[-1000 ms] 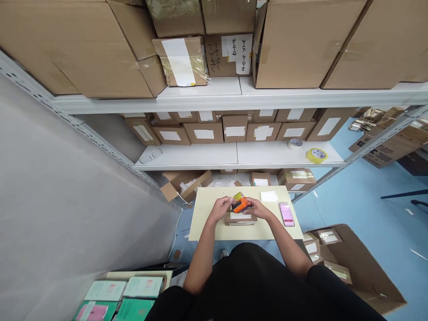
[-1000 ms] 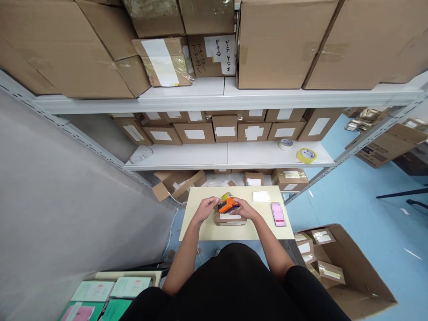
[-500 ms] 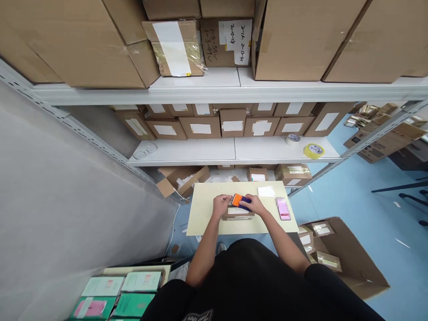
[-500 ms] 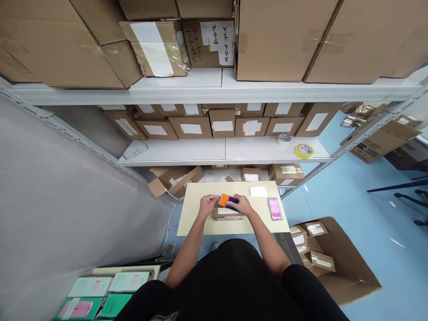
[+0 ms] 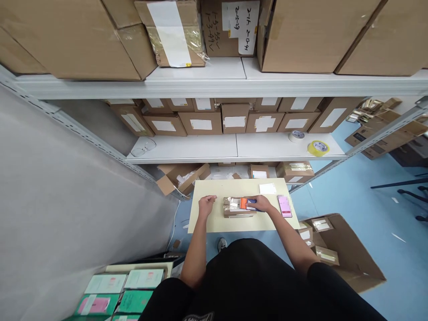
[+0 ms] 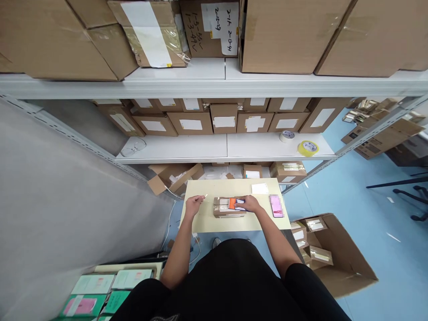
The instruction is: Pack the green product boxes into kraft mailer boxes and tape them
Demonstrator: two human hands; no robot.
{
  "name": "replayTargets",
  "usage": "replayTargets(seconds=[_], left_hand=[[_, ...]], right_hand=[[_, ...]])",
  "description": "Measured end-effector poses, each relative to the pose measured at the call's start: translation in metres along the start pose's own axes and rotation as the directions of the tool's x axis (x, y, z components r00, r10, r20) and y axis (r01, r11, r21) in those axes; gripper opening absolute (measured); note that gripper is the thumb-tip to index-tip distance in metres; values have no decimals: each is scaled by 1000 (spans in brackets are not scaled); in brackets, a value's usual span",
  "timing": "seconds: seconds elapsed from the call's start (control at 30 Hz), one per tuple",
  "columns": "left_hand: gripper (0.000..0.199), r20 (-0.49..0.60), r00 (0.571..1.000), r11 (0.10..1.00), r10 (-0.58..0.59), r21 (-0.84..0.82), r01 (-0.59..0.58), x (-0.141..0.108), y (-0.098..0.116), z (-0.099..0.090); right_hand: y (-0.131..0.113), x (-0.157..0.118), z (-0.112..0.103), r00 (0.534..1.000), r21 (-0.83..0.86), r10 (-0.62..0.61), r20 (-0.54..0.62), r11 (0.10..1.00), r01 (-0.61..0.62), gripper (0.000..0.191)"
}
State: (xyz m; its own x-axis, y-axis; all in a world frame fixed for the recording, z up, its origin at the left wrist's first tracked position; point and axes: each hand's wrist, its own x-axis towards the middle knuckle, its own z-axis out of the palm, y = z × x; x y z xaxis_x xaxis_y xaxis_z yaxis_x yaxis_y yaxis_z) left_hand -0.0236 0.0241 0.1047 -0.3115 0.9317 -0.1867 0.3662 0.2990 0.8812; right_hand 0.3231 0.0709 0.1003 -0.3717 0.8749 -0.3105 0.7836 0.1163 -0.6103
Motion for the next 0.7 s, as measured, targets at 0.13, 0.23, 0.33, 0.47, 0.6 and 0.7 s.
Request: replayTargets(seconds=[0.13,0.23,0.33,0.47,0.6,0.7], left_hand=[[28,-42,991,992,-128,-2,128,0,-34,8],[32,-42,978,978,-207,-27,206,0,-61,16],[35,-26,955,954,-294,-72,292,4,-86,29],[40,23,921,912,-389,-132,388,12,-109,54],[44,86,887,871,-454,-165,462,12,-121,87],[51,124,879,853,-460,-211,477,8,-127,108]], right_hand=[[-10,9,9,993,-197,102,54,976,-89,65],[-15,11,11,990,-282,122,71,955,-97,66],[-18,12,13,987,-312,145,74,943,-115,65],[-19,11,15,984,-321,168,60,937,-140,65],[-21,11,17,981,-308,187,54,938,-162,65],[-23,12,19,979,-303,202,22,935,-186,66]])
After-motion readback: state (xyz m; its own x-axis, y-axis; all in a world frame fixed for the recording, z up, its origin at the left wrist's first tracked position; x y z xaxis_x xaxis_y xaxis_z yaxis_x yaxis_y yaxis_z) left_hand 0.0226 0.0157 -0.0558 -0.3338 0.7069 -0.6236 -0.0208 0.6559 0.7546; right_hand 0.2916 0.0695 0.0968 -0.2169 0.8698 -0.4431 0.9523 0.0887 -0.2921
